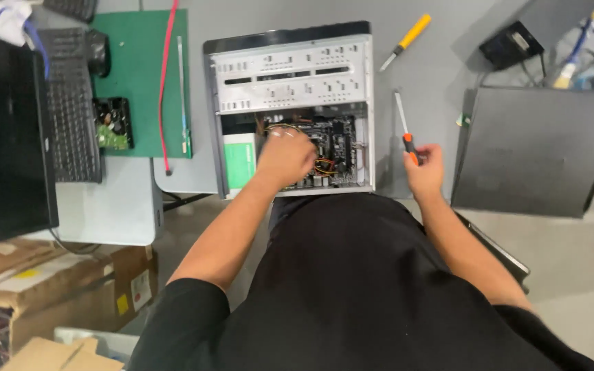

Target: Disconnecting internal power and data cables and removing components from a desktop computer case.

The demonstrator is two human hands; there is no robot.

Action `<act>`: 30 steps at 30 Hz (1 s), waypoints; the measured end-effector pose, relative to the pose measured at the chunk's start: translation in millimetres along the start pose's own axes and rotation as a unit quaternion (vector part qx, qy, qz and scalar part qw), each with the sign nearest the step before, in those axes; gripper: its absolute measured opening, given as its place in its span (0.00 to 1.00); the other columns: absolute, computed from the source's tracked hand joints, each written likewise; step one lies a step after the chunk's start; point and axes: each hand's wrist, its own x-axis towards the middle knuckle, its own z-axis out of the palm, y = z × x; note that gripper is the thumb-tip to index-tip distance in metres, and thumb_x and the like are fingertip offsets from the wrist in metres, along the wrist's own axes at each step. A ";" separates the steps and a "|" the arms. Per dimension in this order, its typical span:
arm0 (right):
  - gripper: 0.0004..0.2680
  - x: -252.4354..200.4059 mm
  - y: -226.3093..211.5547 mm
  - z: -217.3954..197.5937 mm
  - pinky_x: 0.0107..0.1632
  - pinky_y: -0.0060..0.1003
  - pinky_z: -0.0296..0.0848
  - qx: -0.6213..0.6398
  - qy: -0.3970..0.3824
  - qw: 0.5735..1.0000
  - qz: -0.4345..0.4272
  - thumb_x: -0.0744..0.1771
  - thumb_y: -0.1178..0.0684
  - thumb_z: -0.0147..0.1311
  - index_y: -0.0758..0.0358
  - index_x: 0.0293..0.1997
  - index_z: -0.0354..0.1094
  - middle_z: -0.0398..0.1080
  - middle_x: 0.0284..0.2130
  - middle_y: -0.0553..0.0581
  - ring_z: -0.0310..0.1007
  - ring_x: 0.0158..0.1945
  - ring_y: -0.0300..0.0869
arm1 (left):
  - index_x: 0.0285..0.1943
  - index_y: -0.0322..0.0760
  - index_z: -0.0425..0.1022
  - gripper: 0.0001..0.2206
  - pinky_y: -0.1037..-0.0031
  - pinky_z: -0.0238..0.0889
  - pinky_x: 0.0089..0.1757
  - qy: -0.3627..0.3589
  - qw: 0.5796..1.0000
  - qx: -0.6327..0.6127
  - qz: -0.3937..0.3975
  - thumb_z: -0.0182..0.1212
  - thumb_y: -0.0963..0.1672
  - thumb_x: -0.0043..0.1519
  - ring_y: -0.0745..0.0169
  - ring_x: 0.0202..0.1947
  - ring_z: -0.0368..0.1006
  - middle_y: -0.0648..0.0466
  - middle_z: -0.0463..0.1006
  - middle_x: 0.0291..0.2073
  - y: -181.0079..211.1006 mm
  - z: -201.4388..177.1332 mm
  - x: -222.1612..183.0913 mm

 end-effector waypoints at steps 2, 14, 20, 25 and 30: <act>0.12 -2.2 1.3 -6.7 0.32 0.33 0.67 -0.143 -0.007 0.990 -0.010 0.60 0.45 0.61 0.49 0.40 0.60 0.69 0.31 0.48 0.70 0.30 0.40 | 0.35 0.43 0.73 0.12 0.62 0.56 0.45 -0.004 0.994 -0.067 0.084 0.49 0.50 0.55 0.54 0.40 0.68 0.52 0.73 0.31 17.6 12.8 7.6; 0.12 -7.8 -12.9 -12.1 0.37 0.47 0.69 -0.277 -0.088 0.946 -0.145 0.59 0.47 0.59 0.55 0.29 0.55 0.57 0.32 0.53 0.69 0.35 0.57 | 0.55 0.39 0.65 0.22 0.54 0.51 0.50 -0.200 0.978 -0.048 0.024 0.54 0.51 0.53 0.49 0.46 0.68 0.47 0.71 0.44 61.6 13.8 77.3; 0.11 -5.3 -19.4 -15.4 0.38 0.46 0.69 -0.263 -0.105 0.949 -0.139 0.60 0.47 0.56 0.57 0.30 0.55 0.57 0.31 0.58 0.68 0.37 0.59 | 0.46 0.38 0.73 0.13 0.54 0.61 0.45 -0.198 0.972 -0.123 0.020 0.54 0.46 0.55 0.45 0.41 0.70 0.46 0.73 0.41 51.2 48.8 85.1; 0.10 -10.7 -26.9 -18.4 0.39 0.45 0.69 -0.263 -0.122 0.952 -0.099 0.60 0.47 0.55 0.57 0.30 0.56 0.58 0.31 0.56 0.69 0.37 0.56 | 0.38 0.33 0.75 0.08 0.60 0.65 0.38 -0.179 0.971 -0.155 0.022 0.52 0.43 0.57 0.47 0.34 0.72 0.45 0.74 0.32 48.3 46.6 77.9; 0.10 -13.8 -35.1 -19.4 0.38 0.44 0.69 -0.284 -0.122 0.947 -0.087 0.60 0.45 0.53 0.55 0.31 0.56 0.58 0.31 0.55 0.69 0.37 0.54 | 0.26 0.32 0.74 0.06 0.66 0.67 0.33 -0.166 0.980 -0.107 0.017 0.53 0.40 0.54 0.52 0.28 0.72 0.47 0.74 0.23 50.5 50.9 74.8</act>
